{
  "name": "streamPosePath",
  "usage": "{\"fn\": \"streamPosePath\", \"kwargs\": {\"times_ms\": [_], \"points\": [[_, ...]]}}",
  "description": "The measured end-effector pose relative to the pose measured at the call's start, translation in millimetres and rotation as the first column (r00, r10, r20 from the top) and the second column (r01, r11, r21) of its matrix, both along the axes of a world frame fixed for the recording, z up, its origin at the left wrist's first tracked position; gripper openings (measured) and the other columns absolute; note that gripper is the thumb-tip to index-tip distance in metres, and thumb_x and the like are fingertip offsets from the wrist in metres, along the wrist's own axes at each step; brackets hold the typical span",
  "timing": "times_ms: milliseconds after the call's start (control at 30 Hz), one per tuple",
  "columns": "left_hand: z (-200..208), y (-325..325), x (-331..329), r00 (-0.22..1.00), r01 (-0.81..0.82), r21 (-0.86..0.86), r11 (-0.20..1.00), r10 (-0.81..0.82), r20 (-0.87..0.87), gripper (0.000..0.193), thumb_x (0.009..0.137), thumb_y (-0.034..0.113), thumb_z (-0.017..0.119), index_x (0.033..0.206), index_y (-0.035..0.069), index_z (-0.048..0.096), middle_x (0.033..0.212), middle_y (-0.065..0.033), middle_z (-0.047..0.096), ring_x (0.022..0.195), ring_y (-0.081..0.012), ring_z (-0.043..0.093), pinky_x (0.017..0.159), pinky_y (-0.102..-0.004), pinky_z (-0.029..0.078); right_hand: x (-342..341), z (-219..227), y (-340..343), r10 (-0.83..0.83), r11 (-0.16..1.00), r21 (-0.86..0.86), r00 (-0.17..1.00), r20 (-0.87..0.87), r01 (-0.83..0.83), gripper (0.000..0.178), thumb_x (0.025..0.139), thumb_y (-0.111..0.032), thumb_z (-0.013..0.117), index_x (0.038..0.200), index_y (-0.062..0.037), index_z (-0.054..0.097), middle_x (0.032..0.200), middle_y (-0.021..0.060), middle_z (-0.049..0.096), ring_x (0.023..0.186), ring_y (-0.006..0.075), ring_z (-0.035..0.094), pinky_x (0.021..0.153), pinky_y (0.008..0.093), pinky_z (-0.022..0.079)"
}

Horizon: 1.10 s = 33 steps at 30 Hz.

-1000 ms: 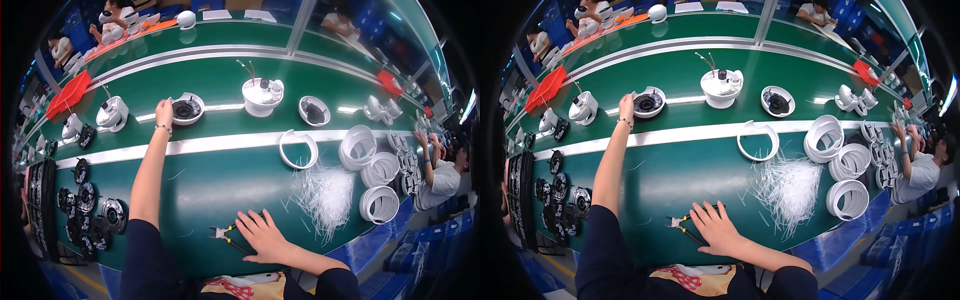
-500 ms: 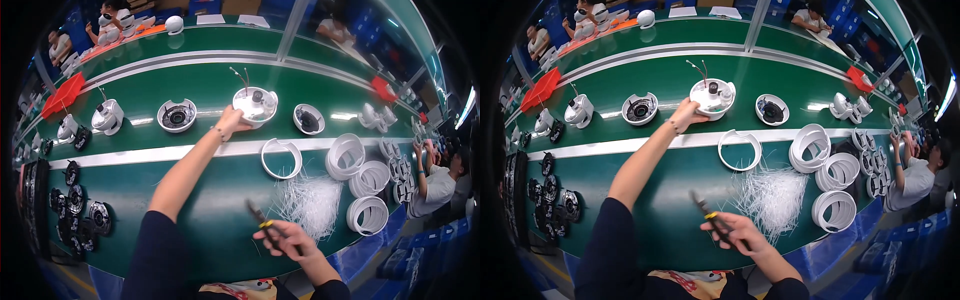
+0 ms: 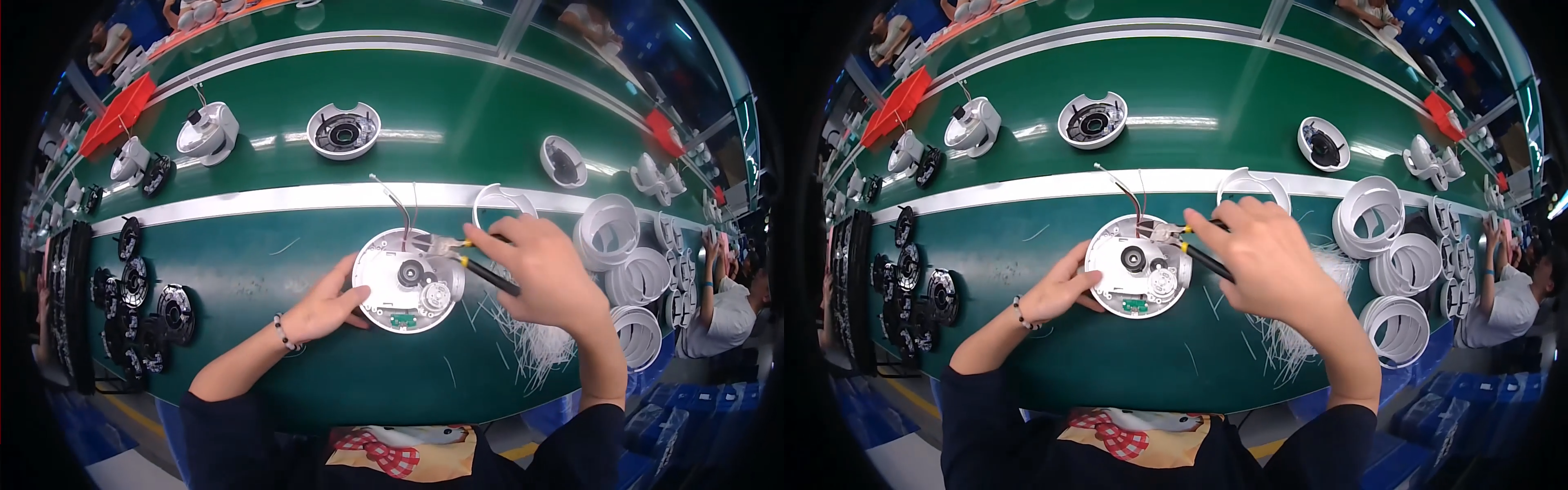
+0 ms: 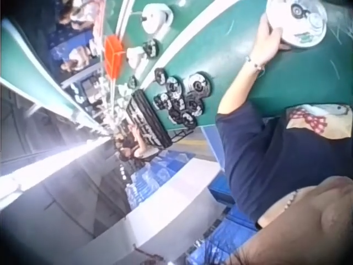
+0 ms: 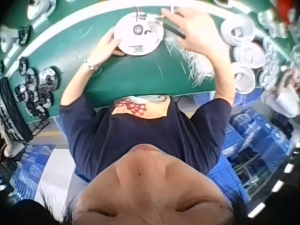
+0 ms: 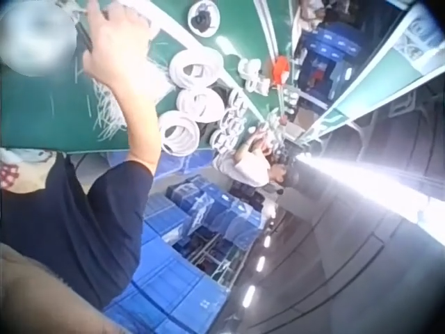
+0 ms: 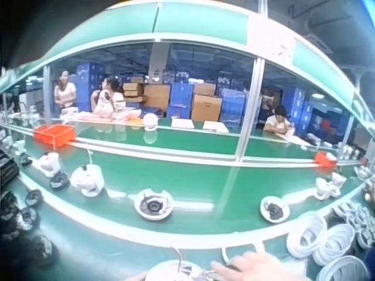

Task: Assembling electronic housing components and trimming wires on a factory production line.

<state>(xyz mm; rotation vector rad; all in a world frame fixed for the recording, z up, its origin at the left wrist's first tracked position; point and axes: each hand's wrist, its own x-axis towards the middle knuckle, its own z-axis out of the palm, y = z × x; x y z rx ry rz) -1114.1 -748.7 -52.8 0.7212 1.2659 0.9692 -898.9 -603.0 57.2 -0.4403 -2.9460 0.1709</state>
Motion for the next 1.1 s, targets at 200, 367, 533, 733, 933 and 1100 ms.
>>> {"fn": "streamPosePath", "kwargs": {"times_ms": [200, 367, 533, 733, 933, 1100], "points": [[19.0, 5.8, 1.1, 0.464, 0.218, 0.597, 0.772, 0.456, -0.759, 0.039, 0.068, 0.009, 0.066, 0.104, 0.002, 0.052, 0.102, -0.0137, 0.055, 0.081, -0.0242, 0.059, 0.066, -0.0327, 0.048, -21.3, -5.9, -3.9, -0.027, 0.97, 0.241, 0.962, 0.272, -0.041, 0.059, 0.051, -0.008, 0.064, 0.109, -0.0036, 0.054, 0.084, 0.0082, 0.052, 0.078, 0.0226, 0.05, 0.066, 0.0325, 0.041], [11.0, 15.0, 0.4, 0.355, 0.298, 0.65, 0.699, 0.551, -0.755, 0.016, 0.067, 0.009, 0.068, 0.079, 0.002, 0.059, 0.08, -0.0092, 0.062, 0.073, -0.0251, 0.059, 0.065, -0.0317, 0.046, -32.0, -12.6, -7.3, 0.034, 0.968, 0.233, 0.966, 0.255, -0.095, 0.055, 0.052, -0.007, 0.063, 0.107, -0.0033, 0.055, 0.081, 0.0073, 0.052, 0.075, 0.0218, 0.05, 0.064, 0.0313, 0.04], [11.2, 18.8, 1.3, 0.367, 0.311, 0.678, 0.666, 0.573, -0.732, 0.008, 0.069, 0.006, 0.065, 0.073, 0.003, 0.058, 0.078, -0.0071, 0.063, 0.07, -0.0236, 0.059, 0.067, -0.0334, 0.046, -39.2, -17.8, -5.7, 0.042, 0.951, 0.283, 0.959, 0.279, -0.124, 0.052, 0.054, -0.006, 0.061, 0.106, -0.0038, 0.056, 0.077, 0.0072, 0.053, 0.07, 0.0217, 0.051, 0.062, 0.0311, 0.041], [18.3, 15.7, -8.4, 0.339, 0.28, 0.709, 0.647, 0.624, -0.704, 0.008, 0.069, 0.003, 0.063, 0.076, 0.003, 0.06, 0.075, -0.0058, 0.064, 0.067, -0.0211, 0.061, 0.075, -0.036, 0.046, -22.6, 1.3, -0.5, 0.007, 0.991, 0.134, 0.986, 0.165, -0.029, 0.05, 0.055, -0.004, 0.06, 0.104, -0.0044, 0.057, 0.078, 0.0082, 0.057, 0.067, 0.025, 0.055, 0.057, 0.0325, 0.045], [44.3, 14.0, 16.7, 0.505, 0.58, 0.751, 0.316, 0.584, -0.636, 0.025, 0.067, 0.0, 0.059, 0.09, 0.008, 0.062, 0.083, -0.0038, 0.063, 0.079, -0.0151, 0.061, 0.087, -0.0467, 0.04, 26.2, 71.5, -1.9, -0.208, 0.962, 0.094, 0.912, -0.354, 0.255, 0.059, 0.051, 0.004, 0.057, 0.11, -0.0042, 0.057, 0.081, 0.0104, 0.059, 0.068, 0.0191, 0.057, 0.054, 0.0242, 0.041], [60.6, 25.9, 48.7, 0.467, 0.741, 0.531, 0.411, 0.251, -0.848, 0.051, 0.064, -0.008, 0.052, 0.113, 0.005, 0.049, 0.122, -0.0125, 0.045, 0.119, -0.0306, 0.036, 0.096, -0.058, 0.021, 27.4, 75.7, 2.9, -0.152, 0.972, 0.104, 0.902, -0.405, 0.211, 0.057, 0.051, 0.004, 0.056, 0.108, -0.0017, 0.057, 0.081, 0.011, 0.058, 0.066, 0.017, 0.054, 0.052, 0.0223, 0.038]]}}
